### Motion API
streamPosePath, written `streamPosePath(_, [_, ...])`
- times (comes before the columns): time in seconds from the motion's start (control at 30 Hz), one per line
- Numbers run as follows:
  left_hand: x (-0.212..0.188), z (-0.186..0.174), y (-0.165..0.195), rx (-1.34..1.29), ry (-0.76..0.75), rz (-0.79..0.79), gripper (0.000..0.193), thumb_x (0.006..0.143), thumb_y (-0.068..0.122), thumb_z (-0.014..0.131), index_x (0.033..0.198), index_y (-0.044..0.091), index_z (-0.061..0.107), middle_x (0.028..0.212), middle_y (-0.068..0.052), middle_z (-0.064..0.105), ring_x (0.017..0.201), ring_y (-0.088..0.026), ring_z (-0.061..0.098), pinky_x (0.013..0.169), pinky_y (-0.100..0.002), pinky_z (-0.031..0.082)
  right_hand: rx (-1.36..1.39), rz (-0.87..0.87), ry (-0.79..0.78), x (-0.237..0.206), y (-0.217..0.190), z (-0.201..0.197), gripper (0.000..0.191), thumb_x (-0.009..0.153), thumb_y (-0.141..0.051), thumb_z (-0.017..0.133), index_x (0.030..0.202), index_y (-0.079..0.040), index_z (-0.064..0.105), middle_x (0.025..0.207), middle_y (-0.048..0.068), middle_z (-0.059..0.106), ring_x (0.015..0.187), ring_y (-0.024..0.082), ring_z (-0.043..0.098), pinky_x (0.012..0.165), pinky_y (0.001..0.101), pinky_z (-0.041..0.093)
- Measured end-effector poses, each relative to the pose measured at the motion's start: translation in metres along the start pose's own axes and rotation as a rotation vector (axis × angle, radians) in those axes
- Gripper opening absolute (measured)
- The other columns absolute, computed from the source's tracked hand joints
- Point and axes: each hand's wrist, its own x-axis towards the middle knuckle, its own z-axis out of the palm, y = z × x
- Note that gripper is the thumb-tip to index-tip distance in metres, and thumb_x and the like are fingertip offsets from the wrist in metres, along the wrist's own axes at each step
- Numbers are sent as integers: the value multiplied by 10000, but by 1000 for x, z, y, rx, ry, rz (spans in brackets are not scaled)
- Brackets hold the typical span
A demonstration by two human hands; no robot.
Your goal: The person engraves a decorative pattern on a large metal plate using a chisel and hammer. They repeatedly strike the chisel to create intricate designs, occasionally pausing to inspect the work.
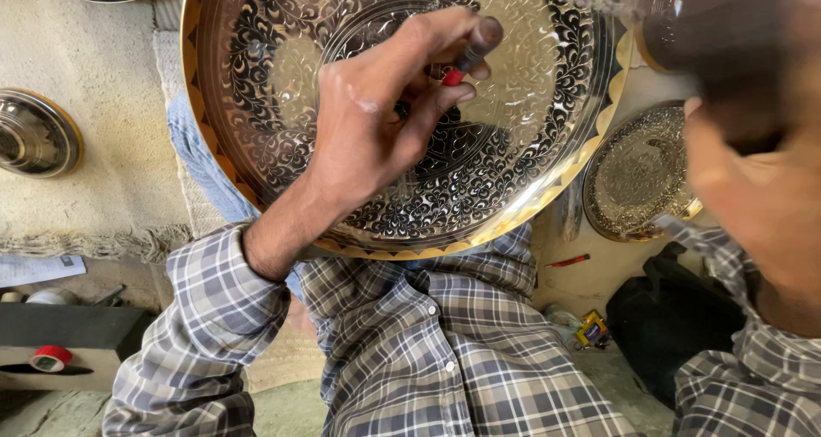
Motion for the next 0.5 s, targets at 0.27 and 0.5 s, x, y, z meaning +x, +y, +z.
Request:
streamPosePath(0.27, [13,0,-13,71,-162,122,467,1058,63,732,1460,188,529,1352,-52,716,1024,-191,790,803,-316,667,89,-115,125,-16,5,34,936,992,115,750,1714,-120,202,1076,147,610,911,236,666,786,317,550])
streamPosePath(0.5, [25,-12,-3,94,-370,79,523,1011,121,776,1491,162,573,1261,-44,768,976,-250,781,661,-405,571,266,-64,199,-35,7,60,1001,928,145,710,1725,-146,177,1119,199,613,956,270,695,814,326,593])
